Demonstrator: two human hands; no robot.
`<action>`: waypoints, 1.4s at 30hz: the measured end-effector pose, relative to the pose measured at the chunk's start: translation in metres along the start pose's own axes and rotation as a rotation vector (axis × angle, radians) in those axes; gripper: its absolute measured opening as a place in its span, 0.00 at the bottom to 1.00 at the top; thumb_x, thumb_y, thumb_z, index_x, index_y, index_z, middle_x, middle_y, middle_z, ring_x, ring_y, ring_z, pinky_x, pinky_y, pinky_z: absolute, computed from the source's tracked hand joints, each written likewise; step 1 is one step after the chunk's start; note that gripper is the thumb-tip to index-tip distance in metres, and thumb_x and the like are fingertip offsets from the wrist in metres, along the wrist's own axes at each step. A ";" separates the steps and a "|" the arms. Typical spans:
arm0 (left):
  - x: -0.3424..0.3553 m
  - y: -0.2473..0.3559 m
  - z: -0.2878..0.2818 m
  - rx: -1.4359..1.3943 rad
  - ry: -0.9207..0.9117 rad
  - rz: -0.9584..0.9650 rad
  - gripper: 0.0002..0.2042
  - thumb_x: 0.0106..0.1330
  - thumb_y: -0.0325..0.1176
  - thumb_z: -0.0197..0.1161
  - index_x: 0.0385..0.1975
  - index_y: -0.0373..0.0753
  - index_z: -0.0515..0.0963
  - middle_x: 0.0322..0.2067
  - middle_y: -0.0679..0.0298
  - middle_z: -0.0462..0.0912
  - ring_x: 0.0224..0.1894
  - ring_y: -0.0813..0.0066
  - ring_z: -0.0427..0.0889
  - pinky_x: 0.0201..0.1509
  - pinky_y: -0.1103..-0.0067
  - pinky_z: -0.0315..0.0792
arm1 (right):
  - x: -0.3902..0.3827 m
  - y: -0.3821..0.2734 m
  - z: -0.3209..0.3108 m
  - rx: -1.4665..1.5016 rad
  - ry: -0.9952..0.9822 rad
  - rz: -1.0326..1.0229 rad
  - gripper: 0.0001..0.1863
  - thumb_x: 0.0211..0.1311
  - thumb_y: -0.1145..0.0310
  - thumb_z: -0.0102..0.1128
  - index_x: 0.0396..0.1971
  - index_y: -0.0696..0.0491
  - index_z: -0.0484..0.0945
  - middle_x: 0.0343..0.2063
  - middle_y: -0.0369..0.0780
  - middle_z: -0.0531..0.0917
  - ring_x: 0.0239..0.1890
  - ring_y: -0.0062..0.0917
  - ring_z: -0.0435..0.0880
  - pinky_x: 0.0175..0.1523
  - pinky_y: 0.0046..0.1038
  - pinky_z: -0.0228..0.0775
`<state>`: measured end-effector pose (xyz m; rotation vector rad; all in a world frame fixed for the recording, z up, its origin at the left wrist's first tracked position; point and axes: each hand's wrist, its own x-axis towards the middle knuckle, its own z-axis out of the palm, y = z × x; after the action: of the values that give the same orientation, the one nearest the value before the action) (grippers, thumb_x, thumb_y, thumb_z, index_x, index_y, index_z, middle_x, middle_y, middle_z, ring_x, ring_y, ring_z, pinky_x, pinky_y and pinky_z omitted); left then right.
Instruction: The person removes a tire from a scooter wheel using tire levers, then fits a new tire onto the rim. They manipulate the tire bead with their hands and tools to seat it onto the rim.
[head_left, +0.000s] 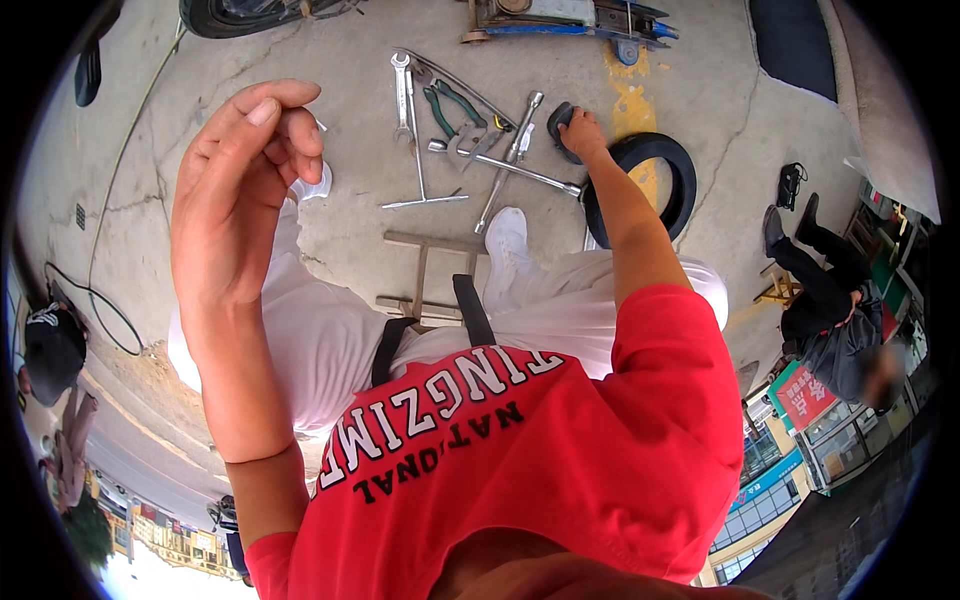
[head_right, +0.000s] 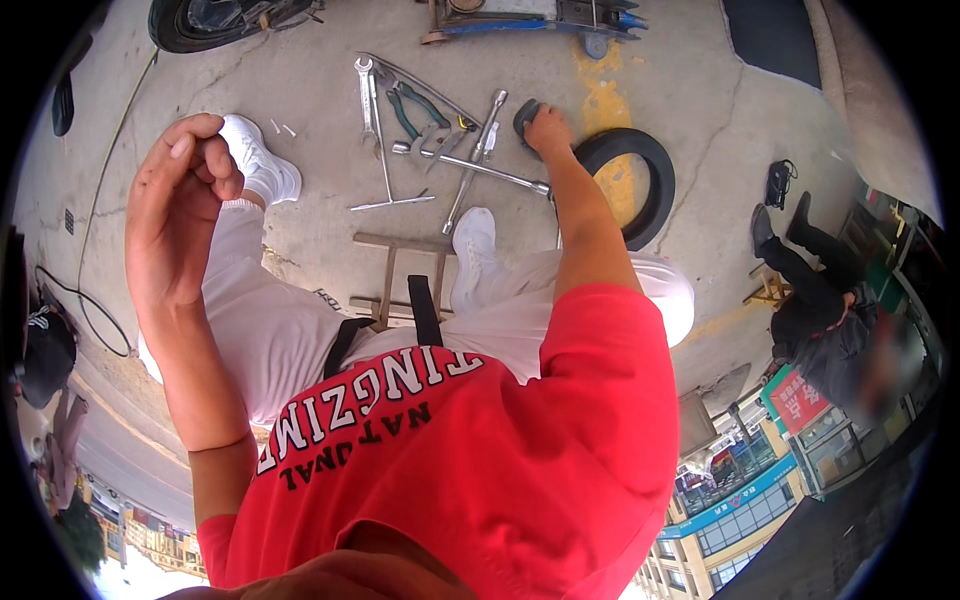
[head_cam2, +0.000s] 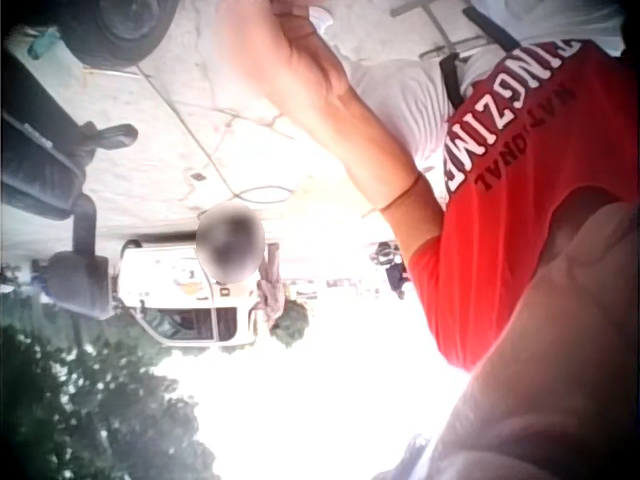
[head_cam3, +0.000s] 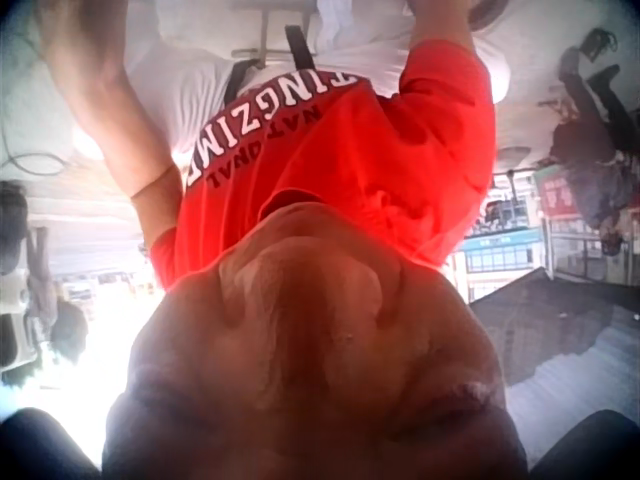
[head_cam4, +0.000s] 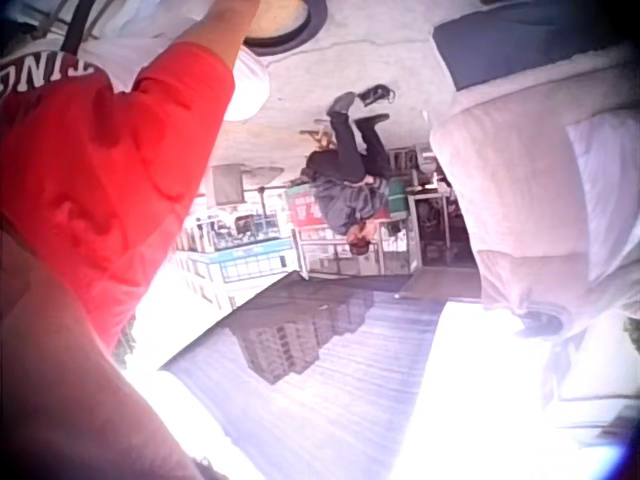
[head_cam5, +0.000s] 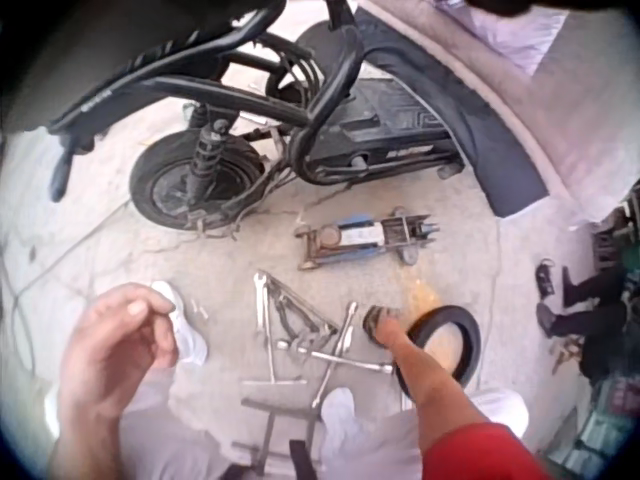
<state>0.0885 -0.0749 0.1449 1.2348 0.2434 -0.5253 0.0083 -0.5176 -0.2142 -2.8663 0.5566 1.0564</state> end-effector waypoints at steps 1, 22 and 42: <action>0.000 -0.001 -0.001 0.001 -0.003 -0.001 0.15 0.69 0.35 0.51 0.45 0.29 0.76 0.28 0.63 0.78 0.29 0.78 0.74 0.36 0.83 0.67 | -0.006 -0.003 0.007 -0.028 -0.041 0.029 0.28 0.62 0.52 0.56 0.56 0.53 0.65 0.56 0.47 0.71 0.60 0.43 0.70 0.59 0.45 0.66; -0.017 0.006 -0.010 -0.090 0.068 -0.007 0.13 0.69 0.35 0.52 0.41 0.33 0.78 0.25 0.64 0.77 0.28 0.80 0.72 0.35 0.83 0.68 | 0.086 -0.095 -0.208 -0.301 0.269 -0.637 0.62 0.32 0.51 0.80 0.70 0.45 0.52 0.67 0.50 0.56 0.67 0.47 0.56 0.70 0.42 0.52; -0.055 0.009 -0.034 -0.331 -0.134 -0.096 0.09 0.68 0.27 0.53 0.42 0.31 0.78 0.25 0.65 0.78 0.29 0.83 0.74 0.35 0.84 0.70 | 0.048 -0.129 -0.172 -0.316 0.362 -0.500 0.61 0.29 0.48 0.80 0.68 0.49 0.57 0.61 0.51 0.62 0.61 0.47 0.63 0.64 0.41 0.58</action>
<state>0.0494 -0.0269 0.1660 0.8661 0.2655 -0.6212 0.1936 -0.4390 -0.1240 -3.2172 -0.3534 0.5921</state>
